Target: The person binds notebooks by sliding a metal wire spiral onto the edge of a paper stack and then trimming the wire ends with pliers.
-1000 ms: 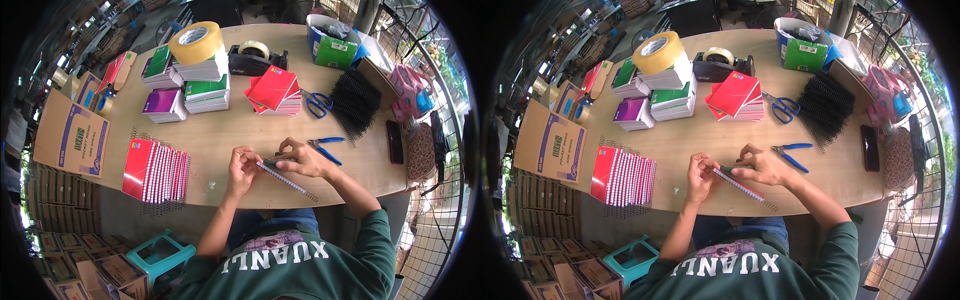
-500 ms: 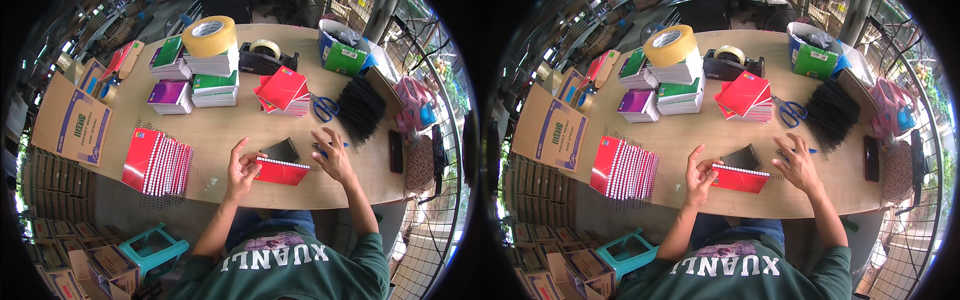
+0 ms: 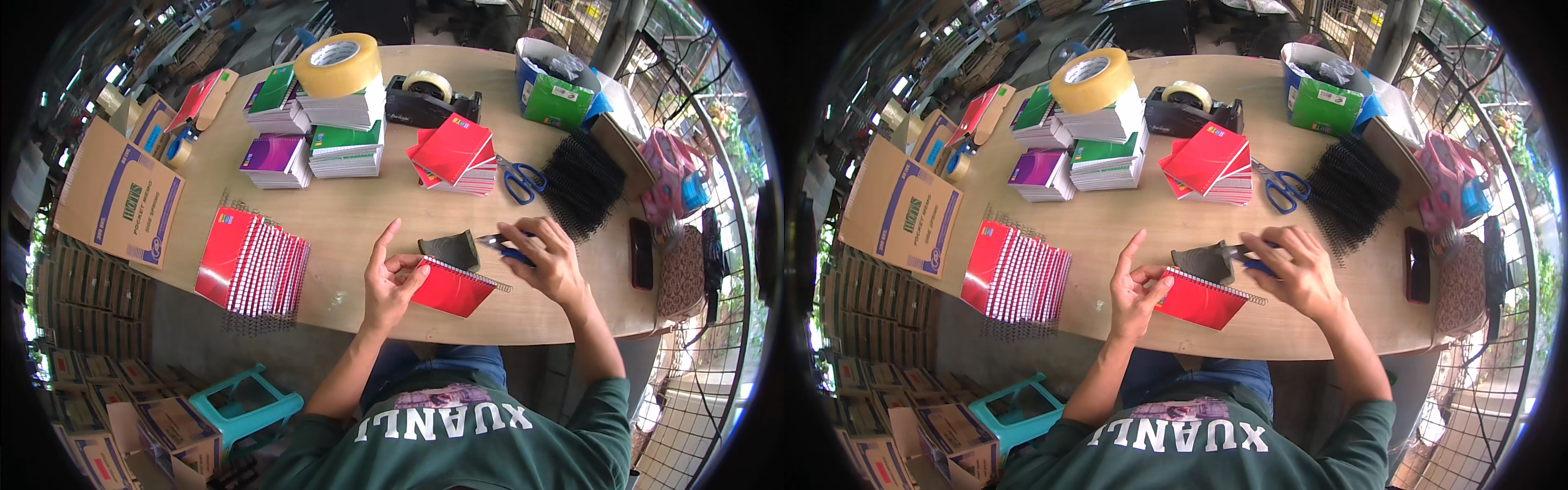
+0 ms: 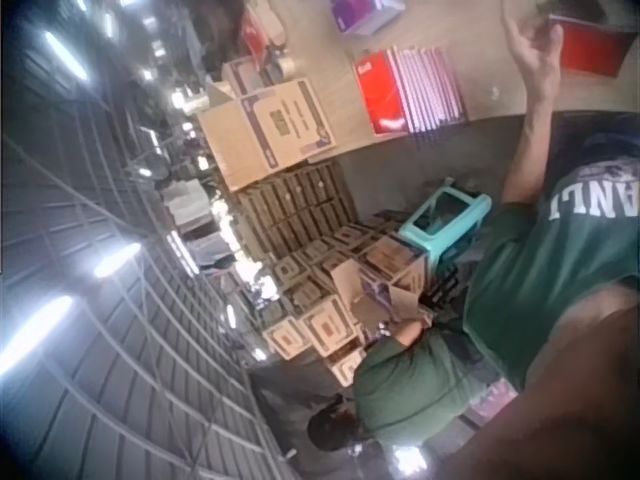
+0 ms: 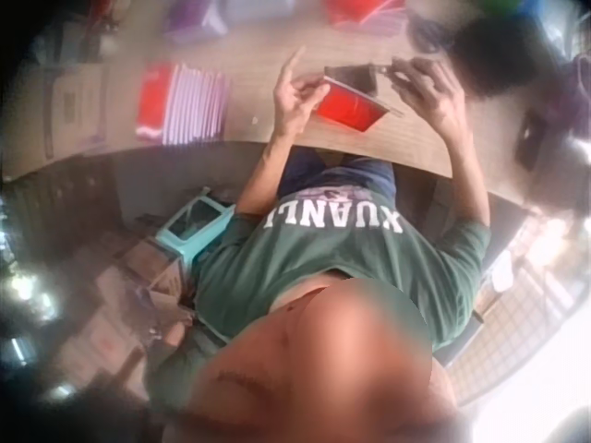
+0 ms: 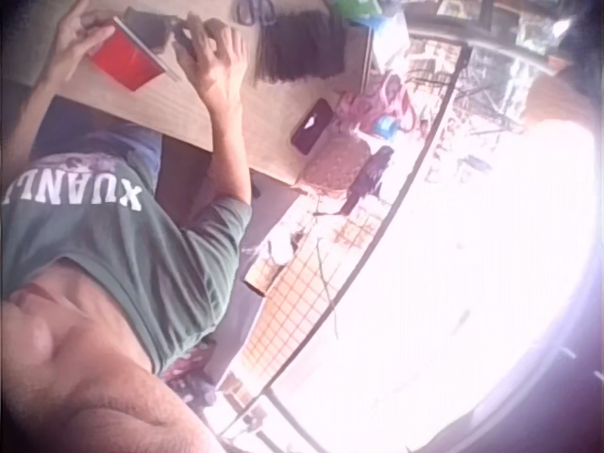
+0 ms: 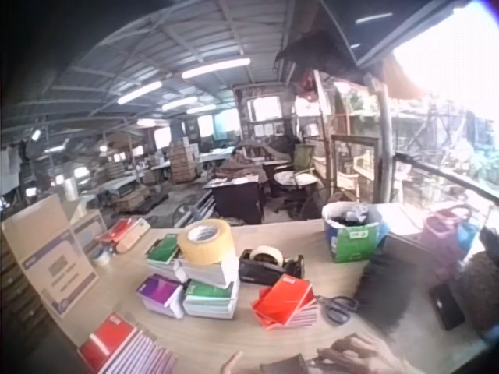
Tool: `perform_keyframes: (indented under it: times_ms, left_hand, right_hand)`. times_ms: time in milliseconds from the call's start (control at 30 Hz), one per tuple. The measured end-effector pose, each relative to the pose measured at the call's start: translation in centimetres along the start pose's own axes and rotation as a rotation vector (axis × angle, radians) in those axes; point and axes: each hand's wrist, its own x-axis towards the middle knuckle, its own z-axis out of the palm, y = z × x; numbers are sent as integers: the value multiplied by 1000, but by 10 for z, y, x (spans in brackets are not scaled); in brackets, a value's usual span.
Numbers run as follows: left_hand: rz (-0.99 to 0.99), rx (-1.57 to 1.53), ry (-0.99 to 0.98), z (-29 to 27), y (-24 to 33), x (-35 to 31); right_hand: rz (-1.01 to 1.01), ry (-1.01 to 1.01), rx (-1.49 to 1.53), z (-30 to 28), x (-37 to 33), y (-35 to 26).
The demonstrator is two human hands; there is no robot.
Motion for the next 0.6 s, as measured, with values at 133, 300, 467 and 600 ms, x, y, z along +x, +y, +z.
perform_keyframes:
  times_ms: [133,300,467,600]
  left_hand:
    - [-19,-21,13,7,7,-1]
    - [-47,18,13,8,11,-1]
    - [45,113,81,7,18,-10]
    - [238,397,82,12,18,-21]
  right_hand:
    - [-297,-53,-126,-8,42,-19]
    - [-628,-67,-297,-1,62,-19]
    - [-158,-333,87,-1,57,-30]
    - [113,-334,376,-1,44,-29]
